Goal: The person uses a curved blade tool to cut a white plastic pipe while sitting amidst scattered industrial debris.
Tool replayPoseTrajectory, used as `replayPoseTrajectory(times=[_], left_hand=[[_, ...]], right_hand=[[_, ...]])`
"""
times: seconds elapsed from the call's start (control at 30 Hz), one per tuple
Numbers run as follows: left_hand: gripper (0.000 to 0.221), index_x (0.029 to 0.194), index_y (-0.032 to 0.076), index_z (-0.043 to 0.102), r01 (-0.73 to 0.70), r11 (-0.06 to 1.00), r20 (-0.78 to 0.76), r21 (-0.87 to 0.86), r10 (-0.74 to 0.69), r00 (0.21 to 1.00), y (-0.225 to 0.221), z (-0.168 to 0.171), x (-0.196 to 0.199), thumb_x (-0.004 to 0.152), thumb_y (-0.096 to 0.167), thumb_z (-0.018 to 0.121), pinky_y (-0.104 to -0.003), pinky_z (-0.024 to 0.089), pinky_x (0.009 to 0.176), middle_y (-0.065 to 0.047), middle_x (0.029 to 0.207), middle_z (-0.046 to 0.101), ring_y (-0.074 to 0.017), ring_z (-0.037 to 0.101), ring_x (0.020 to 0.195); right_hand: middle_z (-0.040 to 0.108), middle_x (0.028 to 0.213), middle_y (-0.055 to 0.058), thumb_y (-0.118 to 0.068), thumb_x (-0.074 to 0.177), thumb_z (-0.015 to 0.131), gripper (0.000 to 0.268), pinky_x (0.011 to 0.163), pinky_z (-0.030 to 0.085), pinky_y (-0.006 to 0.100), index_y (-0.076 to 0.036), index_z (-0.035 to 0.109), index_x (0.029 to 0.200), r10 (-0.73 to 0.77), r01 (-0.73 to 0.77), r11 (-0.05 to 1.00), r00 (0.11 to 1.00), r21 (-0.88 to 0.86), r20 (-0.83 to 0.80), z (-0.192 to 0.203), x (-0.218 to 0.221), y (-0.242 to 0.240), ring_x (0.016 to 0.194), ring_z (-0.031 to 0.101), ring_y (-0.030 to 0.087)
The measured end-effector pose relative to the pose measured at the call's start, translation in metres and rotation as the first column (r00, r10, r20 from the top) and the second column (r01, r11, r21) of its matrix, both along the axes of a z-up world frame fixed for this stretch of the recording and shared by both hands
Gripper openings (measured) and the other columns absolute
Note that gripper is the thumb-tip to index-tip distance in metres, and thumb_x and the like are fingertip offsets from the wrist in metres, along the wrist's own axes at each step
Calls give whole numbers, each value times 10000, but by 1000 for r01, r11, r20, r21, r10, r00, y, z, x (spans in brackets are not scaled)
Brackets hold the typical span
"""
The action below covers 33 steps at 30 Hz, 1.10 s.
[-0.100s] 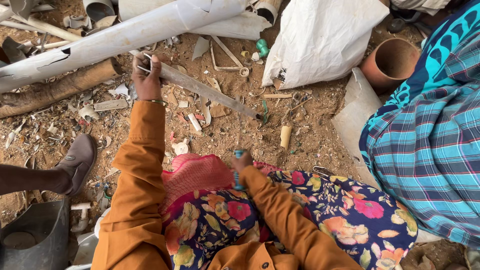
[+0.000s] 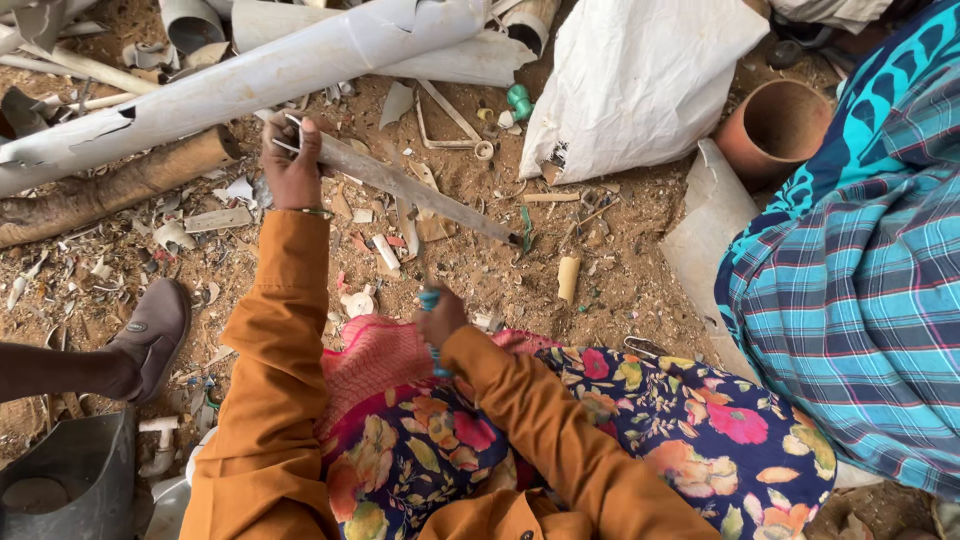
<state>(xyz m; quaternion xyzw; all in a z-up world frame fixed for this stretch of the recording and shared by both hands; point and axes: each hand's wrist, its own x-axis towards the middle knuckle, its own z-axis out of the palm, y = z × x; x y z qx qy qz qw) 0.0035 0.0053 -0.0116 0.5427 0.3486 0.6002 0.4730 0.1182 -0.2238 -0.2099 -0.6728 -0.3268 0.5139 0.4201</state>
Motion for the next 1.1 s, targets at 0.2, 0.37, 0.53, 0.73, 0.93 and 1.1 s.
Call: replayPoseTrajectory(times=[0.2, 0.37, 0.53, 0.73, 0.93, 1.1], left_hand=[[172, 1062, 143, 579, 1, 1000, -23, -12, -1, 1000, 10, -12, -21, 1059, 278, 686, -208, 492, 522, 9, 872, 662, -78, 610, 682], [220, 1065, 100, 577, -106, 990, -23, 92, 109, 994, 37, -43, -34, 1108, 255, 727, -210, 474, 592, 8, 884, 605, -73, 530, 723], [301, 976, 100, 549, -295, 955, -162, -19, 288, 944, 22, -29, -21, 1034, 323, 742, -231, 615, 605, -23, 871, 687, -106, 659, 718], [347, 932, 104, 503, -379, 918, -270, -119, 338, 902, 4, -1, -15, 980, 339, 754, -271, 614, 513, -42, 828, 634, -129, 636, 638], [369, 927, 100, 495, -384, 919, -468, 85, 377, 799, 10, 0, -8, 1017, 337, 762, -272, 618, 595, -55, 858, 678, -120, 675, 704], [329, 973, 76, 468, -279, 911, -489, 304, 401, 775, -2, -1, -8, 1091, 279, 698, -287, 534, 604, -62, 845, 610, -123, 611, 718]], right_hand=[[689, 942, 168, 13, 851, 657, 549, 559, 548, 327, -100, 588, 1384, -191, 185, 974, 981, -128, -33, -68, 18, -49, 677, 666, 207], [677, 982, 103, -49, 929, 651, 391, 627, 670, 333, -88, 550, 1305, -350, 244, 831, 928, -500, -128, -46, 61, -56, 755, 741, 223], [672, 792, 135, -105, 859, 733, 276, 631, 534, 360, -78, 587, 1092, 19, -131, 911, 960, 390, 280, -18, -21, -7, 674, 646, 249], [623, 846, 81, -17, 855, 673, 281, 572, 587, 395, -124, 561, 1090, -197, 223, 939, 973, -260, 122, -92, 45, -60, 724, 691, 268], [736, 882, 97, -156, 973, 644, 230, 557, 642, 272, 3, 653, 1138, -81, 49, 921, 994, -385, -67, -34, 41, -24, 705, 751, 188], [666, 828, 83, -41, 898, 637, 416, 477, 506, 349, -160, 557, 1288, 112, -113, 990, 994, 89, 10, 9, -14, 3, 592, 587, 190]])
